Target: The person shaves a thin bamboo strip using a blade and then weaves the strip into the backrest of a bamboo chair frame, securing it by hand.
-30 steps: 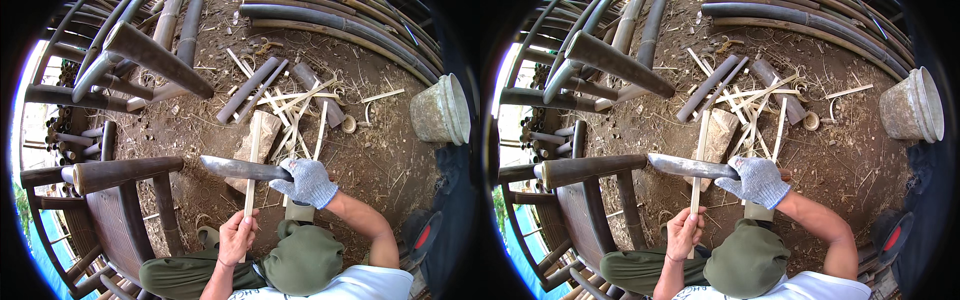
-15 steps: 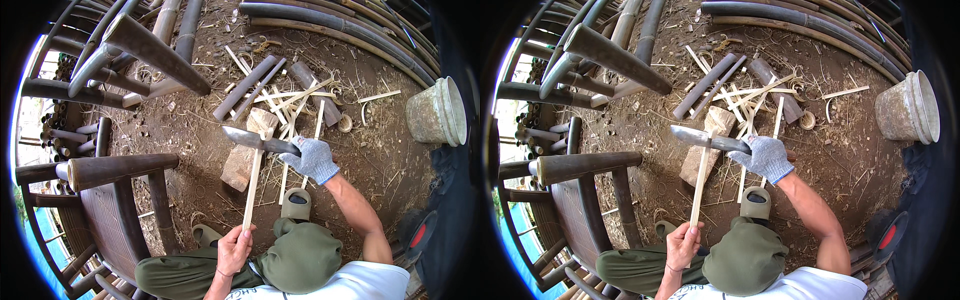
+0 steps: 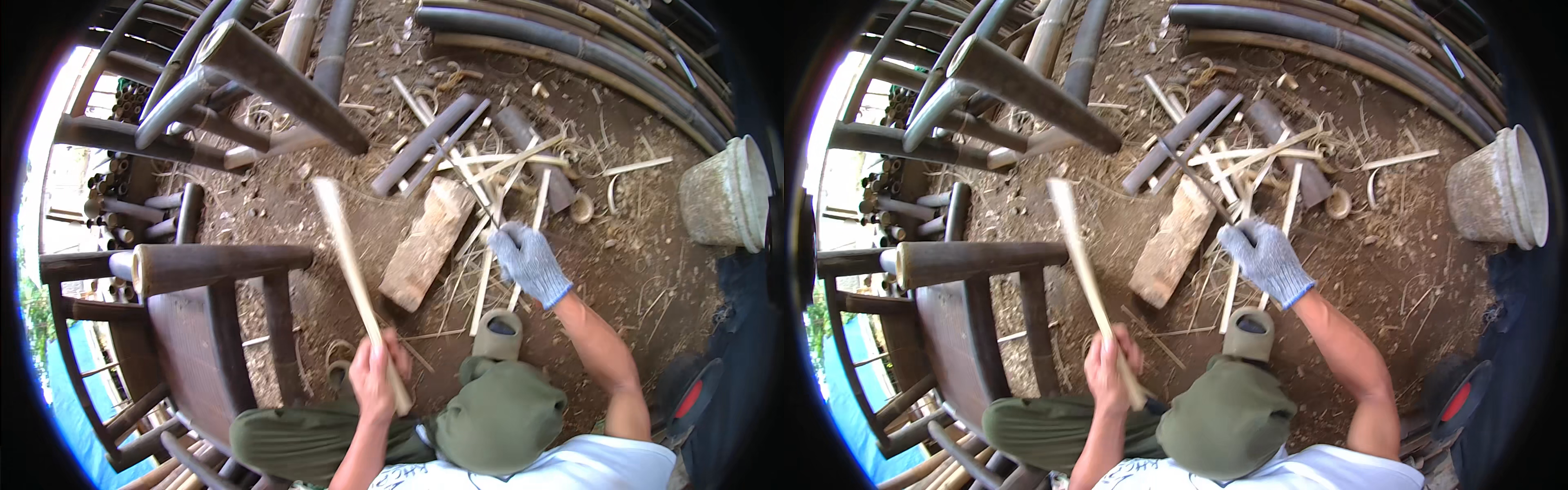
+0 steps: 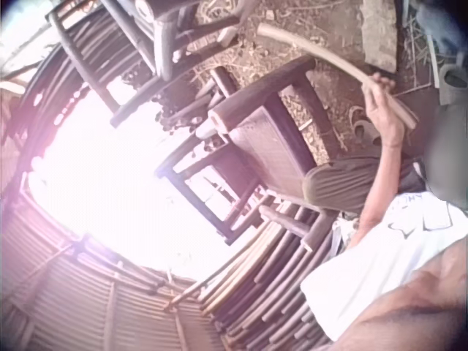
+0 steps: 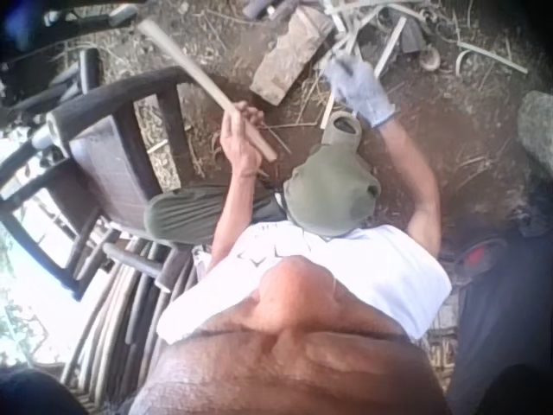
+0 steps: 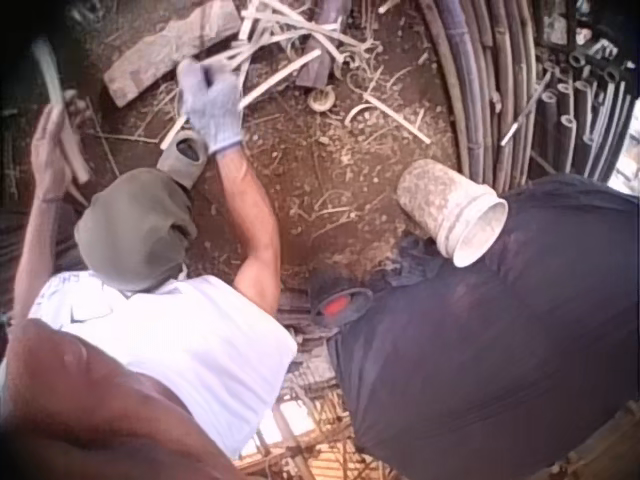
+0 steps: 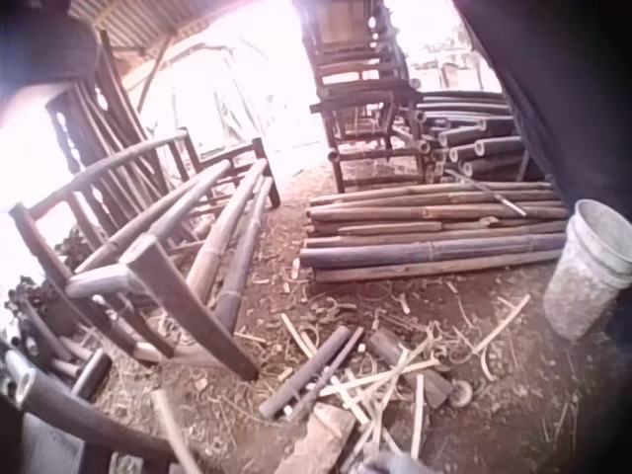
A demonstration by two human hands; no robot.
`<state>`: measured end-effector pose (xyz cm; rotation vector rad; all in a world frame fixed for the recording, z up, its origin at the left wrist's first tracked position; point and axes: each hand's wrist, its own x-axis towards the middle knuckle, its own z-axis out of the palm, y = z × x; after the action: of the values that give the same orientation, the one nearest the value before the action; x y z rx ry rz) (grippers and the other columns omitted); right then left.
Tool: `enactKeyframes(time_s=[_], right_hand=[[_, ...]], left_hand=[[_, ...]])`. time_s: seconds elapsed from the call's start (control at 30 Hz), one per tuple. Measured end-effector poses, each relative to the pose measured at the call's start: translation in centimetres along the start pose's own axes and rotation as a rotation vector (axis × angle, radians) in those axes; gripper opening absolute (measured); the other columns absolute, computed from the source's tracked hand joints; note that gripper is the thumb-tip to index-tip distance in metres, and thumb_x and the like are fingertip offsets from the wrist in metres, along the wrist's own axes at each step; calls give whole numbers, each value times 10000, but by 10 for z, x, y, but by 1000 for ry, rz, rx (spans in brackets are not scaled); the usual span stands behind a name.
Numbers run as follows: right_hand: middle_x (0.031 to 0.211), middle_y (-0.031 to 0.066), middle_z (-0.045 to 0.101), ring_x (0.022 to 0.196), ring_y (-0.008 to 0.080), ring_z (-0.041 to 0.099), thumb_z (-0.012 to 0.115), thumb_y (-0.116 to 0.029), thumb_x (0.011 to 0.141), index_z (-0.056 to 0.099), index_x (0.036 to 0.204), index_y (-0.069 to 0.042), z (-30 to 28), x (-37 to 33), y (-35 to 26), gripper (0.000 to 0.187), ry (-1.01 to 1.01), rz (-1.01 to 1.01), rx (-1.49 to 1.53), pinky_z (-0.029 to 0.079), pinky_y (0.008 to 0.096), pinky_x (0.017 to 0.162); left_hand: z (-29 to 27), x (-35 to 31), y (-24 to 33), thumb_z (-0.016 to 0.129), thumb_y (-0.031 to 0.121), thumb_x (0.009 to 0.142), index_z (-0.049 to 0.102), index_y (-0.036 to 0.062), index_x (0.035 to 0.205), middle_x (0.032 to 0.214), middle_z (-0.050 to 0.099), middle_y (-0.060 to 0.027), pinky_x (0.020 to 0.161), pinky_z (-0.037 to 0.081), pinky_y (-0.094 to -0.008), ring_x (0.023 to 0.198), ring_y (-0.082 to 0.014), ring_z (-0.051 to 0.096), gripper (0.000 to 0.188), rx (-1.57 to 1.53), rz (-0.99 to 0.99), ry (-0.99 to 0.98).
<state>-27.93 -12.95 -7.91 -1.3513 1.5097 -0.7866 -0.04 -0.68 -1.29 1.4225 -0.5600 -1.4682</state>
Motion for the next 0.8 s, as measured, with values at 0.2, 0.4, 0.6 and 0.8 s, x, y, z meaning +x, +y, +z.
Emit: enactKeyframes(time_s=[0.2,0.4,0.6,0.8], right_hand=[[572,-38,506,474,73,468,693,-318,973,606,730,-87,50,-39,-47,346,-258,461,735,380,276,447],[587,3,535,462,135,520,722,-266,939,622,779,-70,49,-4,-41,271,3,501,1076,433,304,448],[641,34,569,530,124,575,703,-364,947,645,878,-34,18,11,-25,343,92,120,319,503,321,508],[665,119,621,615,316,665,697,-609,857,593,794,-114,33,-31,-32,509,-62,-523,-460,523,443,565]], left_hand=[[61,74,-18,704,-3,921,578,65,1065,1009,587,-39,816,482,-264,912,-114,573,203,50,372,41],[41,50,-38,721,111,947,467,10,1451,1272,646,-176,965,537,-375,1098,-257,666,573,380,210,-325],[17,28,16,591,192,1045,533,-6,1415,947,677,-50,578,508,-227,682,-101,630,424,175,-483,-470],[29,33,18,593,172,1043,614,-16,1338,865,634,-5,540,430,-220,628,-38,499,351,517,-165,-227]])
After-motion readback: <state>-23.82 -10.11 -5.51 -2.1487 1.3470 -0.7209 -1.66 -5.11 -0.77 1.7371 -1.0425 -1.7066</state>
